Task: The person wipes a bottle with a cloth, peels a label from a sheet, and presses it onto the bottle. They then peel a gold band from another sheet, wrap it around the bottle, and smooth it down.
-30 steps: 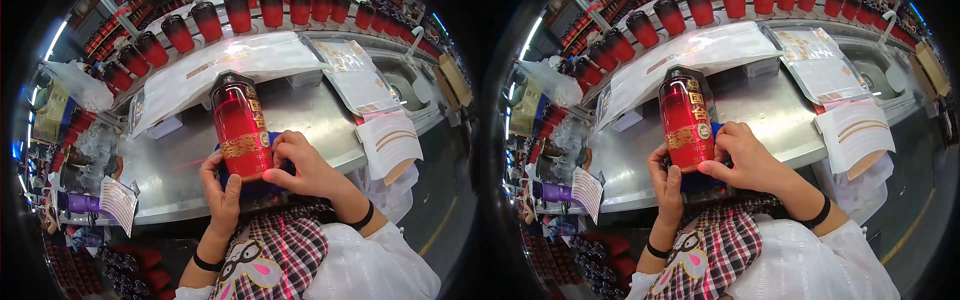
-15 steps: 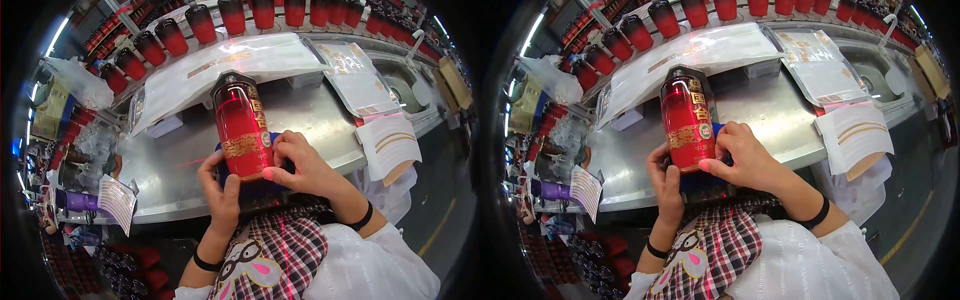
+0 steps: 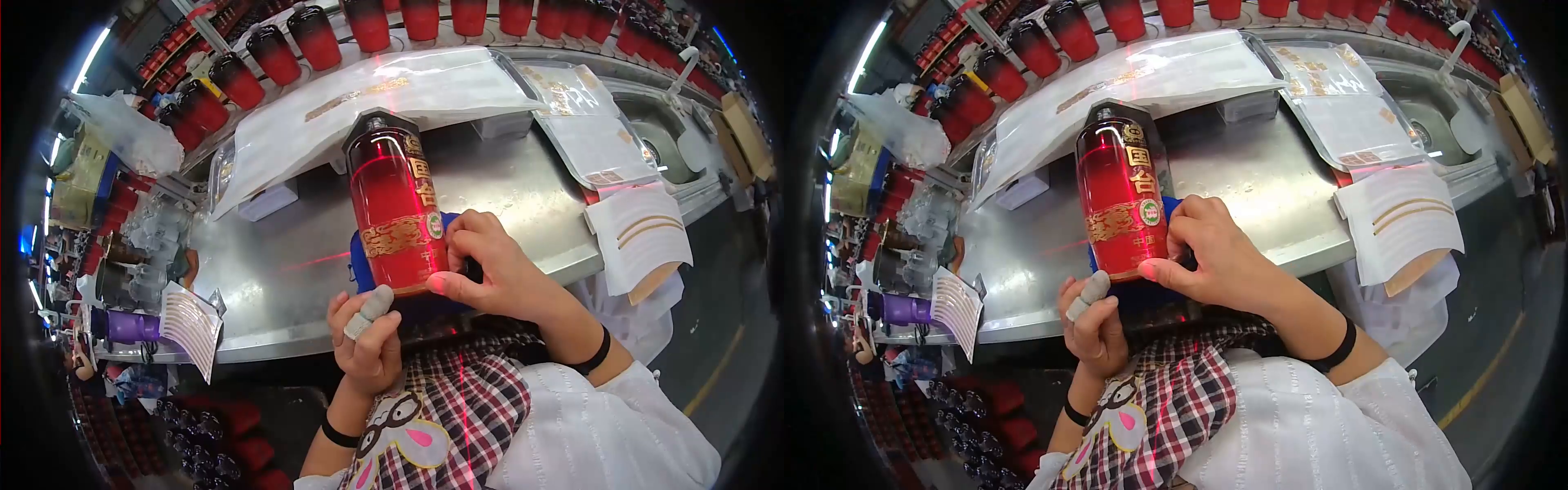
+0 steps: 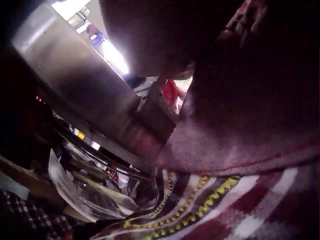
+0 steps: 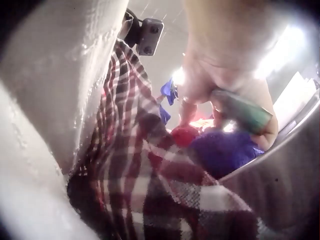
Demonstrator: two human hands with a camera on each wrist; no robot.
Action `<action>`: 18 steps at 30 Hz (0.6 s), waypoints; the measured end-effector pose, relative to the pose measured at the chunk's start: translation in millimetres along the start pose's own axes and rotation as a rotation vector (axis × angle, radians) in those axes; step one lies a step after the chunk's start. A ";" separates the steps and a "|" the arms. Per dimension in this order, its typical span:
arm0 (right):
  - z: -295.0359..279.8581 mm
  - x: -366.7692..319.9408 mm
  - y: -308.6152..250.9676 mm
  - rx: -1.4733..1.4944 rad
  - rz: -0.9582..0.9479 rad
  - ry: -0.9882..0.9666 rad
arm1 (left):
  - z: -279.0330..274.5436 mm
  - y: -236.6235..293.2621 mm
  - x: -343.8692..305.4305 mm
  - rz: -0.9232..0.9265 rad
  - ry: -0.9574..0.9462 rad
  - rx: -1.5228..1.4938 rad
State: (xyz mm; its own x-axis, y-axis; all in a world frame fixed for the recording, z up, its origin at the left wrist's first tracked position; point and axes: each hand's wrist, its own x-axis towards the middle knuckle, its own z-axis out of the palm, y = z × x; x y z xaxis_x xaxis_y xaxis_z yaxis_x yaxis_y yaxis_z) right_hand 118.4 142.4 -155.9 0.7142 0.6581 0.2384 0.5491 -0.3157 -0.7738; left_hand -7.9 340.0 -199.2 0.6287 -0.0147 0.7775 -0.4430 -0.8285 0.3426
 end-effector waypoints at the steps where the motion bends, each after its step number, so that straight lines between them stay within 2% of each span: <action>1: -0.3 0.0 -0.2 0.012 0.004 -0.006 | -1.3 0.0 -0.8 0.004 -0.011 0.006; 3: -1.6 -0.4 -0.6 0.035 0.013 -0.012 | -3.3 -0.6 -0.6 0.016 -0.034 0.015; 6: -5.4 -0.9 3.8 0.068 -0.074 -0.038 | -8.6 -0.2 8.3 0.127 -0.063 0.083; 9: -11.8 -5.2 7.2 0.115 -0.102 -0.074 | -6.8 -7.1 22.6 0.330 -0.083 0.095; 15: -23.9 -7.7 12.6 0.261 -0.019 -0.147 | -8.7 -14.8 50.9 0.573 -0.178 0.147; 18: -25.3 -9.3 12.1 0.300 0.020 -0.144 | -8.8 -16.0 56.8 0.591 -0.246 0.131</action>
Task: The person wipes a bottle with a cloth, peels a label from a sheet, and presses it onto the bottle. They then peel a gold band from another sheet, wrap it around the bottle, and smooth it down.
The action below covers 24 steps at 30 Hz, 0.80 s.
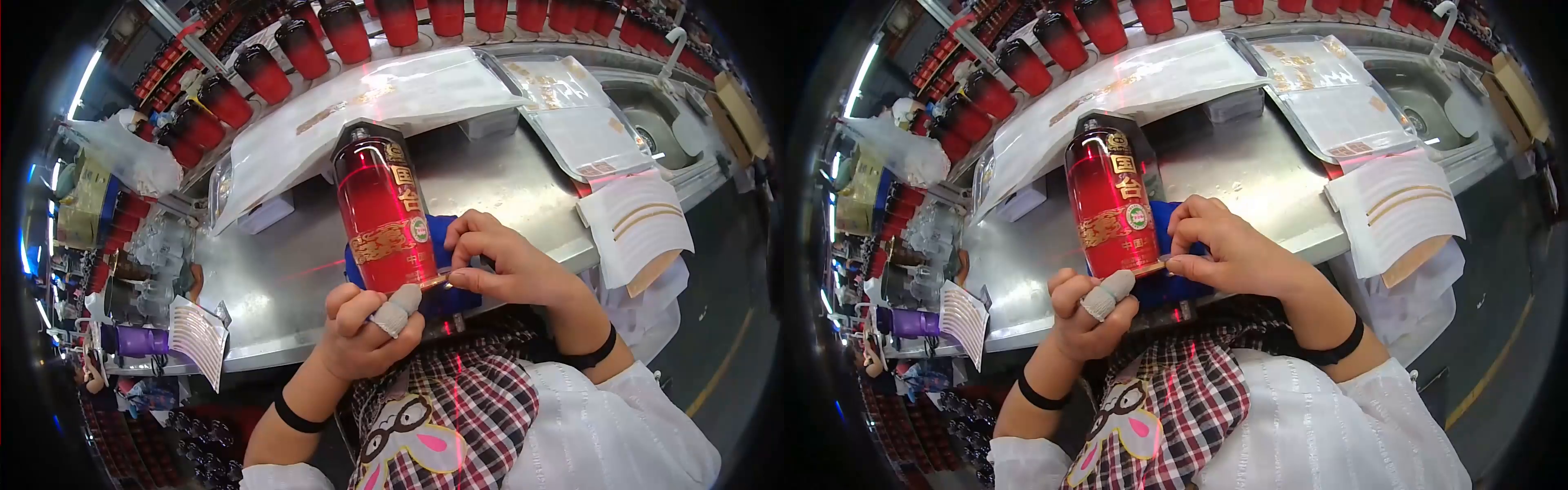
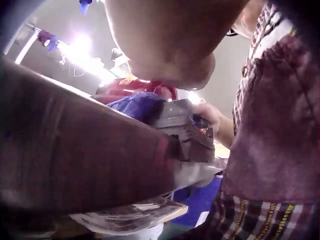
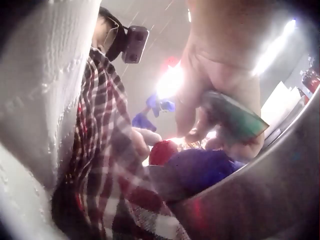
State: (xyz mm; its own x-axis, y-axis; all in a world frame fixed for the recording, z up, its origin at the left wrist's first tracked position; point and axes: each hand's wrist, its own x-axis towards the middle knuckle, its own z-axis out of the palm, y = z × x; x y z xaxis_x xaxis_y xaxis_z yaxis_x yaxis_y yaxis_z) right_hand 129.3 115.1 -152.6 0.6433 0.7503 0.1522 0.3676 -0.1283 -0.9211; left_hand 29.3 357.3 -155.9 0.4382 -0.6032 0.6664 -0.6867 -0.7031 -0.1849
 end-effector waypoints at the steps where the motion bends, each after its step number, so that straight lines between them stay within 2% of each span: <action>1: -0.4 -0.5 0.3 0.001 -0.008 0.001 | 1.1 -1.2 1.7 0.015 -0.001 -0.010; 6: -1.3 -1.9 -0.3 0.001 -0.017 -0.001 | 6.2 -7.7 8.0 0.101 -0.018 -0.062; 12: 0.6 -3.5 0.5 -0.009 -0.033 0.003 | 9.7 -4.2 13.1 0.050 -0.031 -0.007; 15: 0.4 -3.0 0.7 -0.019 -0.067 0.008 | 13.9 -3.7 2.1 -0.063 0.011 -0.109; 18: -2.7 -3.6 -0.7 -0.036 -0.096 0.004 | 12.5 5.0 -6.2 -0.188 0.067 -0.071; 21: -7.0 -4.3 -0.9 -0.043 -0.076 -0.016 | 17.9 6.5 -9.5 -0.180 0.101 -0.061; 24: -13.0 -5.9 -8.5 0.005 -0.061 -0.020 | 13.9 2.2 -7.5 -0.078 0.030 -0.008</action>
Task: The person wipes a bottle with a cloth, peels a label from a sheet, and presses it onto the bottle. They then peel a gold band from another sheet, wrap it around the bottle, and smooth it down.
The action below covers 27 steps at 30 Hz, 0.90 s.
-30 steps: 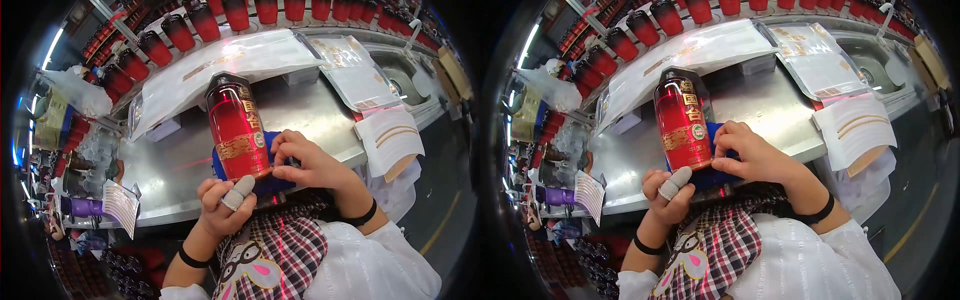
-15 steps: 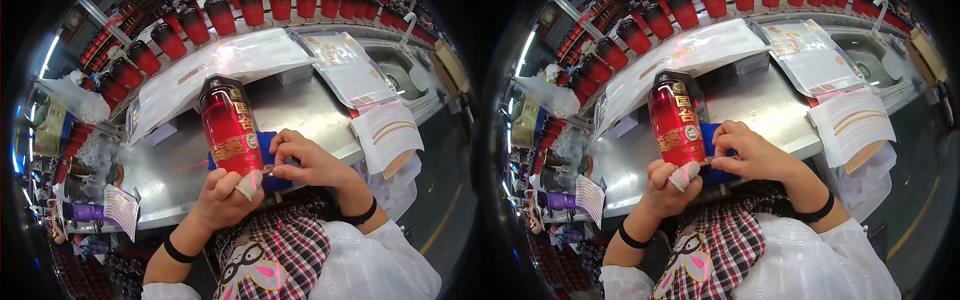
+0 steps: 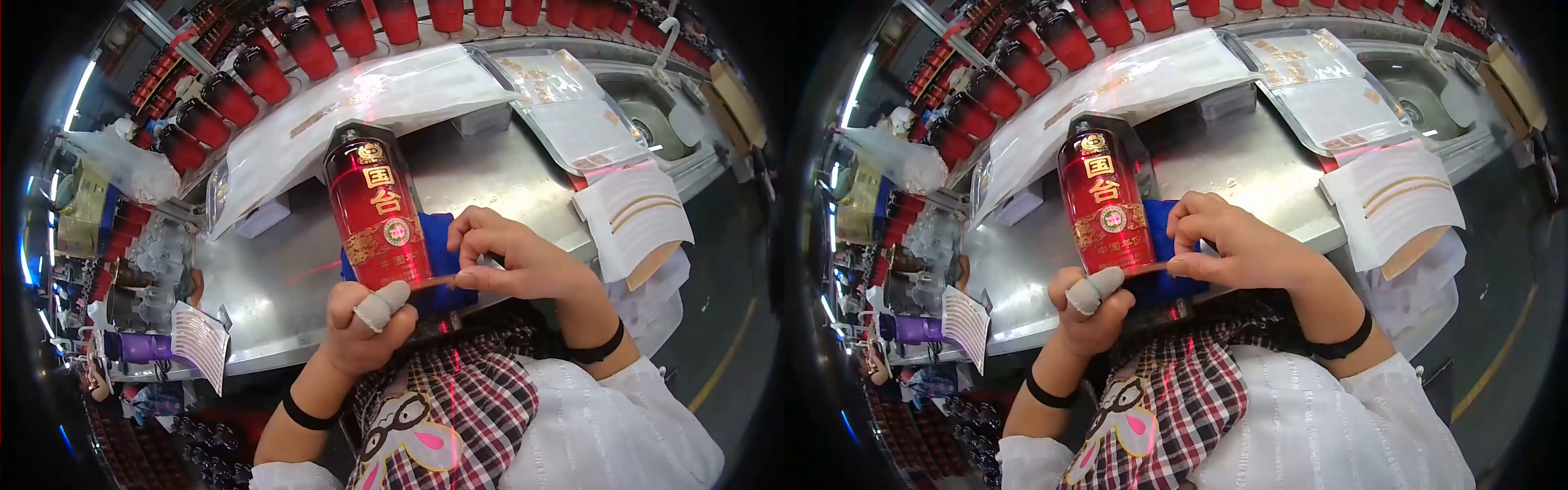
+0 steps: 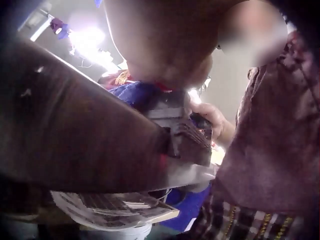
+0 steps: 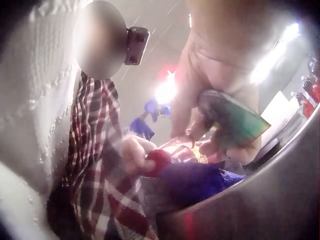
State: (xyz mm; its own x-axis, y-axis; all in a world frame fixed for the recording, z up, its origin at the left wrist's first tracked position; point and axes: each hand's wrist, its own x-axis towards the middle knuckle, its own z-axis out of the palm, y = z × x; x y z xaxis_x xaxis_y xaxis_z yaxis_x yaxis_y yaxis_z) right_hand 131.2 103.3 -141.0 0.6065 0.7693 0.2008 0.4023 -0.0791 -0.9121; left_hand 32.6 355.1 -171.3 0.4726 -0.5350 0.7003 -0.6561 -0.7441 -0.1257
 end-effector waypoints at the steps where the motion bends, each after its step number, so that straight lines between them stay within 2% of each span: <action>1: -0.2 0.0 0.1 0.000 -0.005 -0.002 | 1.1 -1.6 2.5 0.021 0.007 -0.022; 6: 2.4 1.3 1.0 0.048 0.030 0.003 | 0.6 -7.4 6.3 0.061 0.004 -0.067; 9: 2.6 2.3 1.5 0.088 0.033 -0.028 | 2.2 -3.5 -2.8 -0.028 0.067 -0.094; 21: 5.1 5.1 1.4 0.071 -0.033 -0.072 | 9.0 -8.1 10.6 0.154 0.063 -0.034; 24: 4.3 5.2 1.6 0.038 -0.055 -0.061 | 3.8 -9.0 13.1 0.061 0.073 -0.212; 27: 3.9 4.2 4.7 0.037 -0.039 -0.047 | 0.3 -5.5 0.6 -0.019 0.059 -0.166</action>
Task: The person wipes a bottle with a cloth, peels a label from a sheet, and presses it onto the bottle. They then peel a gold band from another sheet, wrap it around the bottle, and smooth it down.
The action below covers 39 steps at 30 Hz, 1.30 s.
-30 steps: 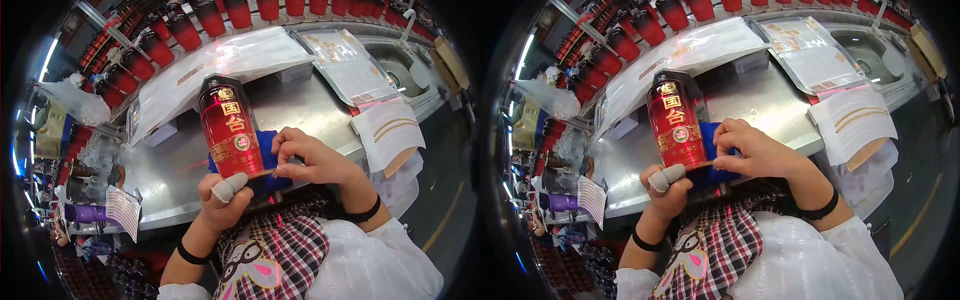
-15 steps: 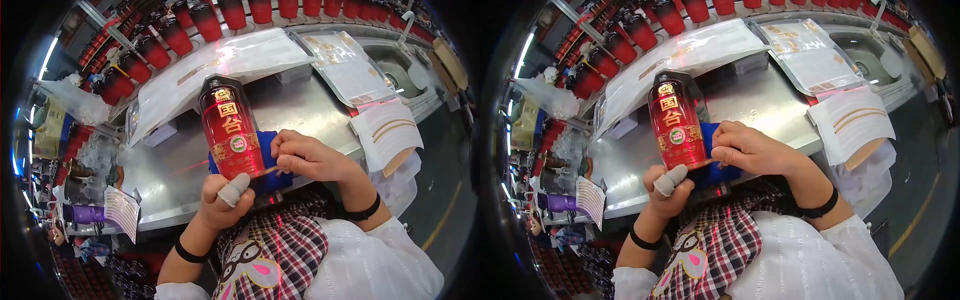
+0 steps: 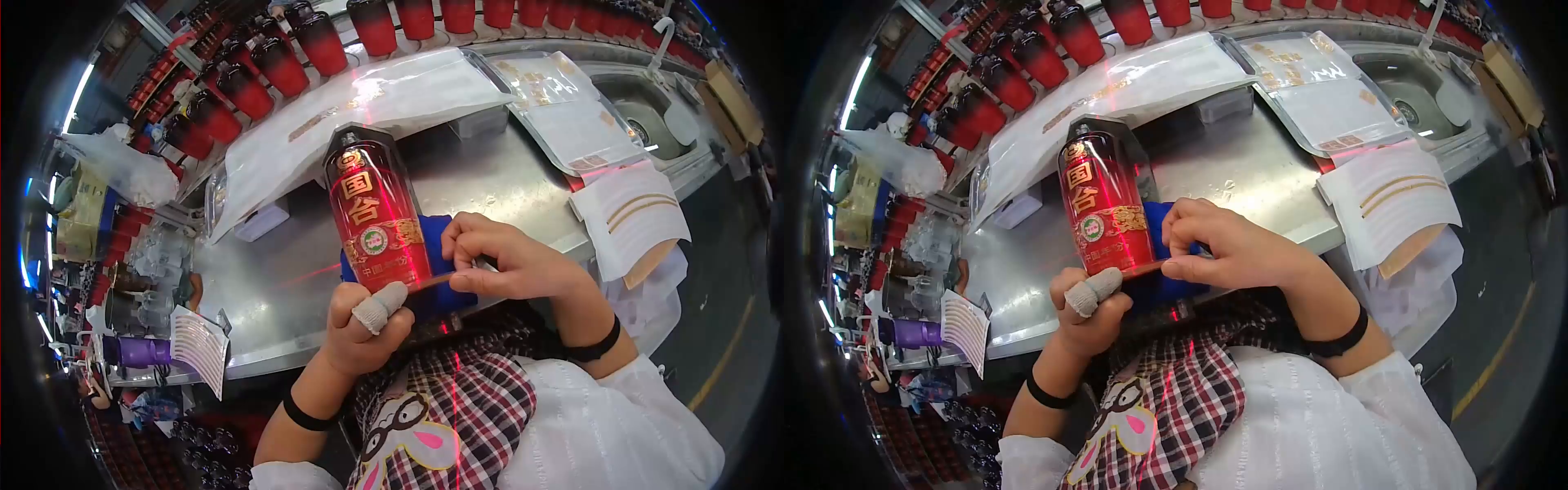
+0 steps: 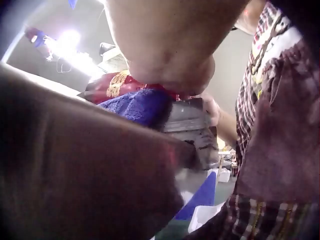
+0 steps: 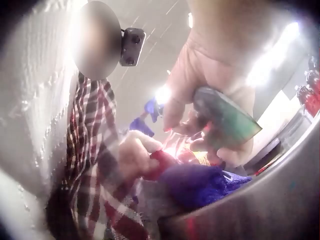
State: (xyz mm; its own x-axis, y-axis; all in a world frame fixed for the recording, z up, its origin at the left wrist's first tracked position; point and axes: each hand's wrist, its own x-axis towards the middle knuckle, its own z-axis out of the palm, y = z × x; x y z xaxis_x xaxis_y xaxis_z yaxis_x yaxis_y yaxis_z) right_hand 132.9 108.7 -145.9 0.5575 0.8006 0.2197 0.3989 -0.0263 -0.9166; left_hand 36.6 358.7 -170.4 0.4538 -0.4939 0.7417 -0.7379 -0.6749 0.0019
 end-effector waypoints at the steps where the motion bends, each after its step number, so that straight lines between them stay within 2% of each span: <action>1: 0.7 -0.2 1.9 0.005 0.015 0.001 | 1.8 -0.2 -1.7 0.021 -0.001 0.022; 9: 2.7 4.4 -0.1 0.018 0.037 -0.003 | 6.9 -3.4 6.8 0.141 -0.013 0.073; 12: 4.1 3.8 -0.4 0.017 0.041 -0.002 | 1.5 -2.5 5.7 0.032 -0.009 -0.030; 15: 2.4 2.1 1.3 0.010 0.034 -0.005 | 3.3 1.5 -4.1 -0.025 0.049 0.002; 21: 2.9 2.3 4.1 0.012 0.017 0.025 | 3.2 1.5 7.2 0.079 -0.018 0.087; 24: 3.3 2.2 3.2 0.007 -0.006 0.036 | 3.9 0.7 6.3 0.029 -0.003 0.004; 27: 3.2 0.8 1.2 0.003 0.020 0.028 | 5.7 2.8 -5.7 -0.029 0.032 0.044; 31: 3.2 3.4 5.8 -0.002 0.009 0.025 | 5.3 4.0 0.7 0.030 0.018 0.112; 36: 4.4 3.0 3.7 0.002 0.010 0.034 | 6.3 2.1 3.8 0.034 -0.002 0.060; 39: 5.1 1.5 5.0 0.004 0.012 0.033 | 4.8 3.8 -5.0 -0.058 0.027 0.006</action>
State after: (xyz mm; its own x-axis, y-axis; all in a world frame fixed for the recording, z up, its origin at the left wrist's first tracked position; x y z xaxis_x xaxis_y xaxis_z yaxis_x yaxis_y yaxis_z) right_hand 132.0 112.9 -151.9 0.5857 0.7803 0.2191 0.3888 -0.0333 -0.9207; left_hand 33.9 355.9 -177.3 0.4822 -0.4385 0.7584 -0.7076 -0.7053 0.0421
